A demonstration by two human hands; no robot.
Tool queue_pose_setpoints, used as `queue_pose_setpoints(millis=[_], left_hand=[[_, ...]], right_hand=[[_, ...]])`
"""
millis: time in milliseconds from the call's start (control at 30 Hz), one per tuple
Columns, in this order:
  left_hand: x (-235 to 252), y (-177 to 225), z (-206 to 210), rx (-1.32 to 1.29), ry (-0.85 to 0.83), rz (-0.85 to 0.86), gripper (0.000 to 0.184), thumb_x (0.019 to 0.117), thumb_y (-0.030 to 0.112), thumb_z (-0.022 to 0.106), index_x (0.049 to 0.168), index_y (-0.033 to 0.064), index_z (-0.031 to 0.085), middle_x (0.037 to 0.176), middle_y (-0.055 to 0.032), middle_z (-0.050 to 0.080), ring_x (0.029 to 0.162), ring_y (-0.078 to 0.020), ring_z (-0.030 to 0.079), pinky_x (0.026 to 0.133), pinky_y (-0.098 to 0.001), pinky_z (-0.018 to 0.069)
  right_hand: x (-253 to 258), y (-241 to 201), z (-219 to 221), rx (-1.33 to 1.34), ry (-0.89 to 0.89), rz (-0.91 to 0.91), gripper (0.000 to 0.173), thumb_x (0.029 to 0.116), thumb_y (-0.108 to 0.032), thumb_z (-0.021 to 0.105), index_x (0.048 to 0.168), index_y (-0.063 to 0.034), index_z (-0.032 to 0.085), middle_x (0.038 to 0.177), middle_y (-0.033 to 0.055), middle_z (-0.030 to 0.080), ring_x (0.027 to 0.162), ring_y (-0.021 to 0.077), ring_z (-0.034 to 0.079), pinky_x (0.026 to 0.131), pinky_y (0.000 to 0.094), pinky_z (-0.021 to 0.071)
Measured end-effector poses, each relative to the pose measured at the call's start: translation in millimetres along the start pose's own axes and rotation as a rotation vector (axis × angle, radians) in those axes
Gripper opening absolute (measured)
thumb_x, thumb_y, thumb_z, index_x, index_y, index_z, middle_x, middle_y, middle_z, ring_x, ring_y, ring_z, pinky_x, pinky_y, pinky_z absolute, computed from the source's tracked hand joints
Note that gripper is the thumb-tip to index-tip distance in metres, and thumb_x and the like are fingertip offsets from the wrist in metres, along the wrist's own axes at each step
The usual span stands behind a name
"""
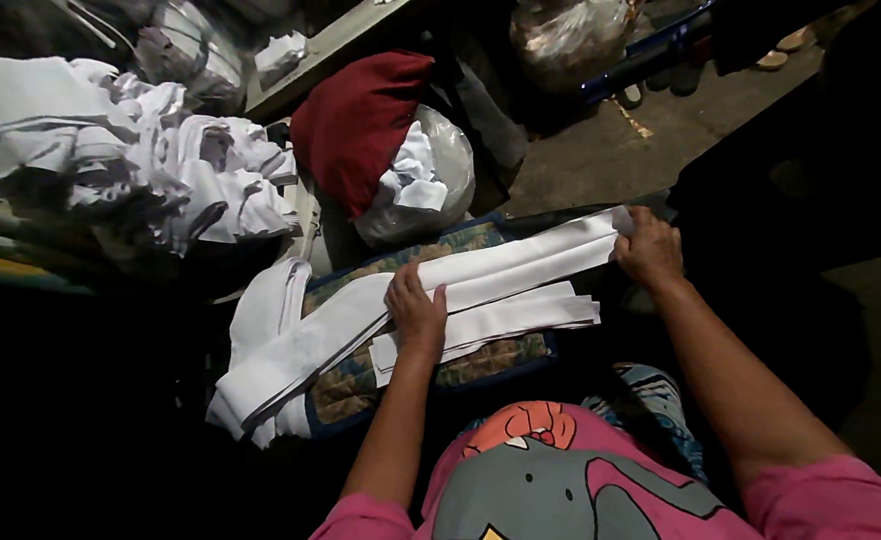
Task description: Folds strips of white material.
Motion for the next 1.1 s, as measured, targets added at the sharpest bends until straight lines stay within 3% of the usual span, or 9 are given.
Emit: queue_pose_setpoints(millis=[100,233,333,633,800,867,933,1000,1100], left_hand=[[-2.6,44.9,27.0,-0.065,-0.122,0.329,0.05,0.1025,0.022,0.058,0.146,-0.0016,0.052,0.155,-0.0244,0.044,0.146,-0.039,0.04,0.121,-0.0515,0.0317],[-11.3,109.7,75.8,-0.048,-0.44,0.554,0.068,0.1062,0.044,0.049,0.159,0.0039,0.034,0.168,-0.0195,0.024,0.156,-0.0362,0.02,0.127,-0.0545,0.0164],[-15.1,121.7,96.0,0.088,-0.532,0.509,0.079,0.1048,0.061,0.037,0.164,0.0117,0.022,0.172,-0.0158,0.012,0.158,-0.0406,0.008,0.125,-0.0632,0.0067],[-21.0,114.8,108.1,0.192,-0.524,0.476,0.084,0.1025,0.067,0.033,0.166,0.0156,0.017,0.173,-0.0148,0.005,0.158,-0.0415,0.0,0.123,-0.0678,0.0008],[-22.1,116.5,108.7,0.202,-0.517,0.428,0.089,0.1017,0.069,0.033,0.166,0.0102,0.012,0.173,-0.0141,0.002,0.158,-0.0397,-0.004,0.123,-0.0663,-0.0031],[-22.6,118.4,109.0,0.201,-0.501,0.415,0.089,0.1018,0.069,0.031,0.166,0.0102,0.014,0.173,-0.0151,0.004,0.158,-0.0412,-0.001,0.123,-0.0672,-0.0016],[-21.9,122.1,106.6,0.199,-0.506,0.388,0.088,0.1016,0.07,0.03,0.166,0.0115,0.015,0.173,-0.0149,0.006,0.158,-0.0409,0.001,0.123,-0.0673,0.0001],[-21.0,124.5,106.0,0.207,-0.51,0.369,0.085,0.1023,0.068,0.032,0.166,0.0127,0.017,0.173,-0.0142,0.007,0.158,-0.0405,0.004,0.123,-0.0671,0.0032],[-19.6,129.9,102.9,0.215,-0.559,0.349,0.069,0.1035,0.039,0.046,0.163,0.0089,0.028,0.173,-0.0139,0.005,0.158,-0.0411,0.001,0.122,-0.0681,0.0009]], right_hand=[[0.0,-0.5,-1.3,0.015,-0.005,0.018,0.047,0.0976,-0.011,0.058,0.142,0.0026,0.051,0.131,0.0326,0.061,0.121,0.0545,0.057,0.102,0.0722,0.0395],[3.2,0.4,-8.0,0.148,-0.064,0.113,0.05,0.097,-0.012,0.064,0.143,0.0013,0.049,0.125,0.0356,0.062,0.118,0.0569,0.058,0.097,0.0741,0.0435],[8.2,-1.3,-22.5,0.262,-0.122,0.223,0.045,0.099,-0.01,0.063,0.142,0.0001,0.052,0.125,0.033,0.063,0.116,0.0528,0.061,0.097,0.0708,0.0458],[10.0,13.8,-20.4,0.334,-0.003,0.136,0.038,0.0973,-0.009,0.064,0.133,0.0007,0.058,0.113,0.0279,0.068,0.104,0.0453,0.067,0.092,0.0657,0.0507],[7.1,17.9,-14.2,0.262,0.05,0.151,0.039,0.0985,-0.011,0.063,0.134,0.0026,0.057,0.119,0.0299,0.066,0.113,0.0484,0.063,0.098,0.0662,0.0476],[0.6,14.4,-15.3,0.169,0.102,0.164,0.043,0.0984,-0.016,0.065,0.135,0.0055,0.056,0.132,0.034,0.057,0.127,0.0535,0.052,0.106,0.0688,0.0398],[-11.7,1.1,-11.4,0.068,0.188,0.059,0.039,0.0998,-0.017,0.062,0.132,0.0057,0.058,0.135,0.035,0.054,0.131,0.0553,0.047,0.109,0.0674,0.0374],[-31.6,-21.0,8.3,0.066,0.16,-0.167,0.033,0.1027,-0.016,0.056,0.128,0.0049,0.063,0.135,0.03,0.058,0.132,0.048,0.052,0.112,0.06,0.041],[-52.6,-34.7,67.5,0.063,0.025,-0.556,0.046,0.1076,-0.033,0.041,0.135,-0.005,0.064,0.145,0.0177,0.059,0.143,0.036,0.047,0.121,0.056,0.0319]])
Point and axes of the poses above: each hand's wrist, its own x-axis towards the middle knuckle, its own z-axis out of the palm, y = z × x, the point moved 2 cm from there along x, towards the middle knuckle
